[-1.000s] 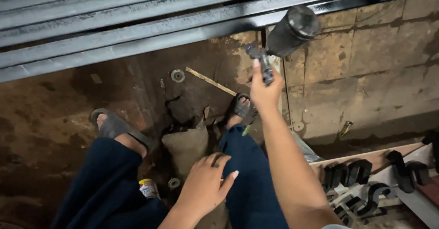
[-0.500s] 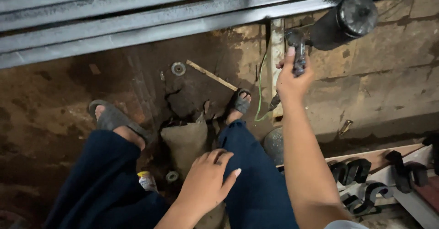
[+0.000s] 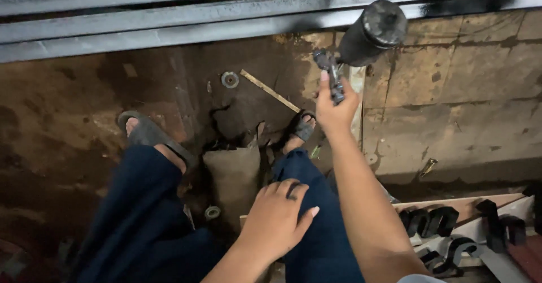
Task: Spray painting long metal bars with black paint using a pneumatic spray gun.
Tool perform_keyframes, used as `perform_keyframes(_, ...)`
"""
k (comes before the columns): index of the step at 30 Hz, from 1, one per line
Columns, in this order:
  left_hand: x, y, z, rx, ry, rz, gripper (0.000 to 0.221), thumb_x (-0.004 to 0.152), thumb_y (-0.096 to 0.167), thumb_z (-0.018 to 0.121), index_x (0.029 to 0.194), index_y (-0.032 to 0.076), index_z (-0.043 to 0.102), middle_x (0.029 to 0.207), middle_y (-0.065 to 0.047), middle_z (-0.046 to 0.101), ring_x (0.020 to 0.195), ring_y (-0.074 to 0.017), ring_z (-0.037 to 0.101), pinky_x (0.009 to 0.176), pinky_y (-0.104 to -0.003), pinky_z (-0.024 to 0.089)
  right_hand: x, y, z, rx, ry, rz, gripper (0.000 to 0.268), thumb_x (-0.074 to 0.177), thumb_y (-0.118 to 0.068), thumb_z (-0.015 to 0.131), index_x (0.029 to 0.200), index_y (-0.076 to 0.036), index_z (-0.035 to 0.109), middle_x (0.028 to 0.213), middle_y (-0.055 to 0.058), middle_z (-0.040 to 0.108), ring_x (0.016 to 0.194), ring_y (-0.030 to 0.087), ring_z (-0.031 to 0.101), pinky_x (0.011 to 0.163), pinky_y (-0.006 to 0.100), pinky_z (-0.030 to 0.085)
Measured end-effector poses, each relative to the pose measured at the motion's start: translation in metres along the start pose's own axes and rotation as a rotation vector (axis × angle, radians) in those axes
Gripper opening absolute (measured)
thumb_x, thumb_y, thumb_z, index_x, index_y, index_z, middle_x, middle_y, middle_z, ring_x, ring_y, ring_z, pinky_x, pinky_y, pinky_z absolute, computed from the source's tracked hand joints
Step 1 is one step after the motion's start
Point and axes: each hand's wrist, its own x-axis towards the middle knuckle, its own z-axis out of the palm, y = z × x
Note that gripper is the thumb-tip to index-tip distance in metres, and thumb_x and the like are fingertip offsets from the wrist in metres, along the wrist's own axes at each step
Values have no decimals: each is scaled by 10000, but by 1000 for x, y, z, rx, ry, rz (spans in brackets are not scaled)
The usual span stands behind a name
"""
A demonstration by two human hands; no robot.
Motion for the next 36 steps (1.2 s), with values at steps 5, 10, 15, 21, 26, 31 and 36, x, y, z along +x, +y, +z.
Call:
perform_keyframes(5, -9, 1, 2, -7, 45, 20, 517, 1050, 430, 535, 1401, 53, 575, 1387, -209, 554, 1187, -427, 555, 986, -574, 448, -15, -11, 13, -122, -67, -29, 430, 999, -501, 590, 807, -128, 684, 592, 4, 603, 503, 136, 553, 493, 331, 428)
perform_keyframes(10, -19, 0, 3, 76, 40, 3, 356, 1002, 337, 586, 1162, 34, 685, 1387, -216, 554, 1211, -429, 505, 1076, -638, 339, -26, -39, 34, -64, -93, 18, 389, 958, -478, 641, 741, -157, 687, 630, -44, 670, 594, 103, 652, 632, 293, 522)
perform_keyframes(15, -30, -7, 23, 229, -8, -152, 336, 966, 251, 517, 1124, 33, 717, 1236, -240, 583, 1146, -489, 501, 1099, -737, 290, -37, -45, 63, -101, -123, -88, 409, 958, -485, 637, 698, -171, 664, 600, -42, 629, 582, 116, 623, 618, 309, 501)
perform_keyframes(21, -22, -11, -6, 315, 414, -188, 347, 828, 316, 651, 1016, 41, 752, 1156, -251, 621, 1092, -471, 544, 1060, -673, 369, -51, -63, 90, -99, -220, -265, 395, 990, -414, 635, 694, -153, 607, 583, -25, 568, 542, 127, 545, 565, 331, 433)
perform_keyframes(26, -13, 9, -61, 305, 662, -250, 489, 806, 428, 741, 1167, 99, 705, 1298, -166, 613, 1145, -364, 564, 1001, -560, 443, -67, -85, 99, -20, -346, -212, 417, 1003, -463, 578, 737, -146, 633, 577, -33, 539, 526, 124, 526, 541, 323, 409)
perform_keyframes(31, 0, 32, -55, 28, 707, -31, 371, 895, 326, 692, 1125, 35, 706, 1286, -221, 602, 1064, -451, 586, 819, -584, 482, -79, -85, 102, -17, -371, -198, 244, 955, -381, 679, 819, -181, 709, 642, -70, 640, 588, 59, 544, 601, 274, 467)
perform_keyframes(36, 7, 40, -34, -57, 501, 136, 390, 991, 320, 628, 1109, -34, 742, 1348, -248, 573, 1137, -476, 560, 906, -612, 448, -78, -76, 109, 129, -427, -253, 303, 995, -397, 628, 828, -149, 675, 647, -43, 598, 578, 85, 541, 588, 303, 458)
